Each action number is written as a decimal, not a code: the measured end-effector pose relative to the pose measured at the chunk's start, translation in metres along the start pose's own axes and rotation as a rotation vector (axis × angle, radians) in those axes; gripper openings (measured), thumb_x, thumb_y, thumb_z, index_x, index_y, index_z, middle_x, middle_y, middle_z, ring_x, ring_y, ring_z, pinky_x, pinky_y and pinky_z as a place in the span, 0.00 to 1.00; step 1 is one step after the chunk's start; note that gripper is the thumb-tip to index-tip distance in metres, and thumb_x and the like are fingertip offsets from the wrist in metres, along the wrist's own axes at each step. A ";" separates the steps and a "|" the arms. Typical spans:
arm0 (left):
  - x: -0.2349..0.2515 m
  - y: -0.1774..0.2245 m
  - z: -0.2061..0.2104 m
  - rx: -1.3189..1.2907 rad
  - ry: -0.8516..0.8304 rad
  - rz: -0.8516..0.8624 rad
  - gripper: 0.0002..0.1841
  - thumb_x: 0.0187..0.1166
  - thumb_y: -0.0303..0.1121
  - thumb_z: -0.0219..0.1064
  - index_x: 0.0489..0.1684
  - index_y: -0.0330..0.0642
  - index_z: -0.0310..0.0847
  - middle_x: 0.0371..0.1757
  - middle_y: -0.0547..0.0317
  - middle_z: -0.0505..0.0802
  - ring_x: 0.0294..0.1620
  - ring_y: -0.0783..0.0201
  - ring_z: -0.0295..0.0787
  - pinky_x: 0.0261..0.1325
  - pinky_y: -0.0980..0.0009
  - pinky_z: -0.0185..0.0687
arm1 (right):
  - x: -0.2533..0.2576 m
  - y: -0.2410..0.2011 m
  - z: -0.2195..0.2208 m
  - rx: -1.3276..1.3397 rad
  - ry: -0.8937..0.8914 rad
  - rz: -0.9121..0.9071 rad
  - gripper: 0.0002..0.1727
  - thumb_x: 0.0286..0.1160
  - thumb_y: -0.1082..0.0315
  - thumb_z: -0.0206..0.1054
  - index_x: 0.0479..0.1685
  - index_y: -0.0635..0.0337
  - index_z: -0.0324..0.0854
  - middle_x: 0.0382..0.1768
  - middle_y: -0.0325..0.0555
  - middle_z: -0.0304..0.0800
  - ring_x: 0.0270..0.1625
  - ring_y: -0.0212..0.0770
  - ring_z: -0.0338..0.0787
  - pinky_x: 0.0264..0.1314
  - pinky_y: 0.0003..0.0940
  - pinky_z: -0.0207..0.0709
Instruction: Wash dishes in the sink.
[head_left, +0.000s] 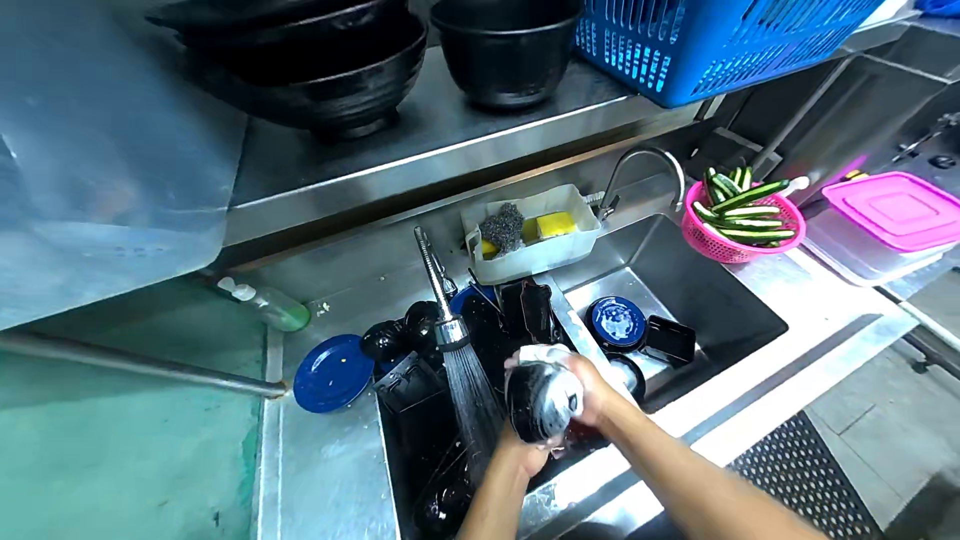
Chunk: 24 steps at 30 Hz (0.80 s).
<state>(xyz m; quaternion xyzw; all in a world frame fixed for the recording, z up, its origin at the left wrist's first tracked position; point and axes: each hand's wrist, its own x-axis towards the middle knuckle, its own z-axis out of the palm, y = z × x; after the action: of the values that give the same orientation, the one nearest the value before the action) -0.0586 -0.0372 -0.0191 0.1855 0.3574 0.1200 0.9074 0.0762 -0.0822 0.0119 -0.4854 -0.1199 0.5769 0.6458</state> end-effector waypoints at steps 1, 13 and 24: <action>0.005 -0.007 0.005 0.127 0.113 0.077 0.14 0.89 0.24 0.48 0.30 0.40 0.74 0.15 0.61 0.78 0.09 0.72 0.68 0.12 0.78 0.64 | -0.004 0.016 -0.001 0.156 0.108 -0.036 0.24 0.90 0.61 0.42 0.68 0.61 0.79 0.57 0.53 0.91 0.58 0.44 0.91 0.61 0.45 0.85; 0.040 -0.018 0.009 0.376 0.225 0.541 0.32 0.78 0.22 0.56 0.87 0.49 0.64 0.80 0.46 0.77 0.69 0.50 0.84 0.56 0.49 0.90 | -0.039 -0.002 -0.002 -0.764 0.639 -0.602 0.18 0.75 0.62 0.68 0.61 0.59 0.84 0.59 0.47 0.87 0.62 0.39 0.87 0.64 0.41 0.84; 0.009 0.019 0.010 0.424 -0.061 0.170 0.30 0.93 0.57 0.41 0.73 0.47 0.79 0.63 0.50 0.90 0.62 0.54 0.88 0.62 0.51 0.86 | -0.041 -0.007 -0.008 -1.631 -0.312 -0.696 0.10 0.71 0.71 0.71 0.49 0.60 0.89 0.49 0.55 0.93 0.60 0.57 0.91 0.66 0.57 0.84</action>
<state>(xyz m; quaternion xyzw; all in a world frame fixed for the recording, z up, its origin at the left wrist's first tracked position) -0.0467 -0.0194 -0.0099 0.4049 0.3300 0.1124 0.8453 0.0743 -0.1210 0.0302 -0.6454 -0.7186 0.1437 0.2155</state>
